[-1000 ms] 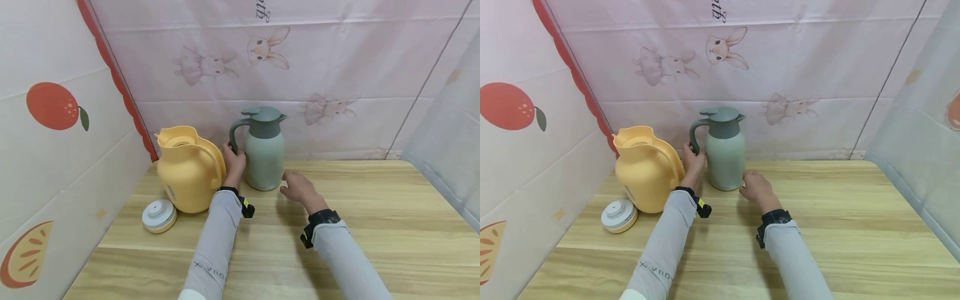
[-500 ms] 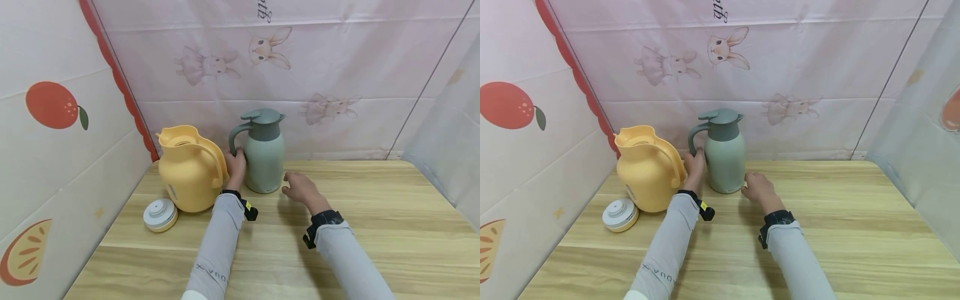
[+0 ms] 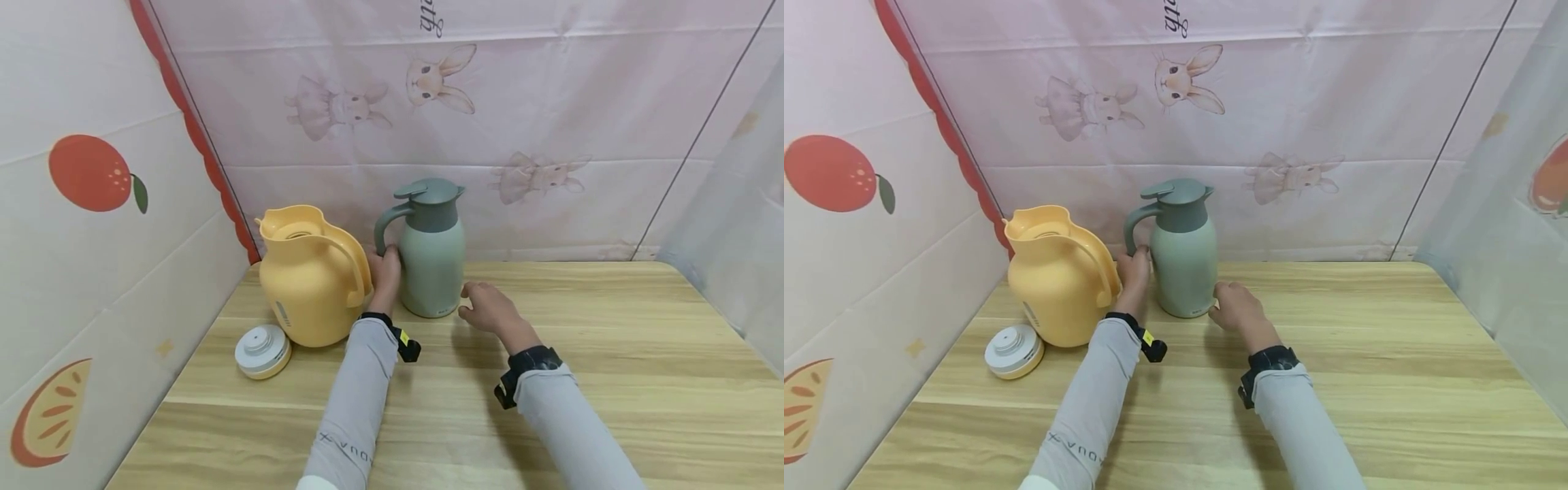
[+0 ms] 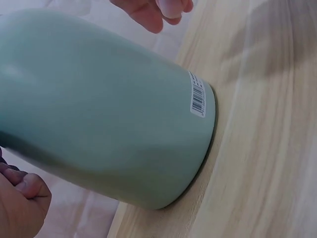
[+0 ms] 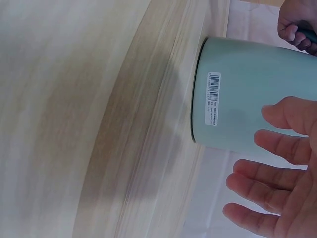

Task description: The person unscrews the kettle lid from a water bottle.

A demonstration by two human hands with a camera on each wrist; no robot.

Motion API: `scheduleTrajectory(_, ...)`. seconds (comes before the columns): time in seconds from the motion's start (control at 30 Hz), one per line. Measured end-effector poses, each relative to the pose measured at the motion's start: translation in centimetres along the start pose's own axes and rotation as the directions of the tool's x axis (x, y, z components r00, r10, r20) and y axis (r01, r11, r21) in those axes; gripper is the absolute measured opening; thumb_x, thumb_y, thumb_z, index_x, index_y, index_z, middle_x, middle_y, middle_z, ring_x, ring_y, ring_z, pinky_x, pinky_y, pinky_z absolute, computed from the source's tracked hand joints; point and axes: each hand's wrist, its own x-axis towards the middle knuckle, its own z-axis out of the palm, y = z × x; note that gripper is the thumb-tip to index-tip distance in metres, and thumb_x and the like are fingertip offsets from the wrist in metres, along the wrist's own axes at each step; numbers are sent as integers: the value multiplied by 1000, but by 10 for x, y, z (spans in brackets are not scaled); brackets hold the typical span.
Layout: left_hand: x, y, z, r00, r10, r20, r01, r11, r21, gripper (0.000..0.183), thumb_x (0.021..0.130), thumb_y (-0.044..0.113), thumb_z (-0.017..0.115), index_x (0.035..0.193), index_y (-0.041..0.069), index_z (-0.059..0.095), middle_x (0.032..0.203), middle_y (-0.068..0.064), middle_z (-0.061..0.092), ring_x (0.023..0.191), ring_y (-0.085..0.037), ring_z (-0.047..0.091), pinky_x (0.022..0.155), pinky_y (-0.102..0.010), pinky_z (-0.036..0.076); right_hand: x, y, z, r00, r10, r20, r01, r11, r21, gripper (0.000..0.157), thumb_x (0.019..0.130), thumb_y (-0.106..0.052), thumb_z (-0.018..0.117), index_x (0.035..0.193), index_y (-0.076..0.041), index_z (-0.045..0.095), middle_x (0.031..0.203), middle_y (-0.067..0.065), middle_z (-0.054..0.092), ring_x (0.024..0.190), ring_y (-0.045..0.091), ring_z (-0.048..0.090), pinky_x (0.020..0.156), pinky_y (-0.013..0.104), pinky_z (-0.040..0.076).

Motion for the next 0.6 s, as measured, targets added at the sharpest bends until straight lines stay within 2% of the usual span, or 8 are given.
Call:
scheduleTrajectory(0.33, -13, -2, -5, 999, 11, 41, -12, 999, 34, 31, 86, 22, 52, 59, 12, 39, 57, 1, 29, 60, -20, 36, 62, -32, 29, -10, 1, -2, 1000, -20, -17, 21, 999, 43, 35, 85, -15, 62, 112, 7, 56, 107, 22, 57, 94, 34, 55, 79, 46, 45)
scheduleTrajectory(0.6, -20, -3, -7, 997, 47, 66, -44, 998, -33, 32, 83, 16, 53, 55, 14, 38, 54, 2, 34, 59, -18, 37, 61, -30, 30, -21, 8, -3, 1000, -13, -13, 14, 999, 52, 33, 85, -14, 63, 110, 6, 57, 103, 22, 60, 92, 33, 56, 78, 46, 45)
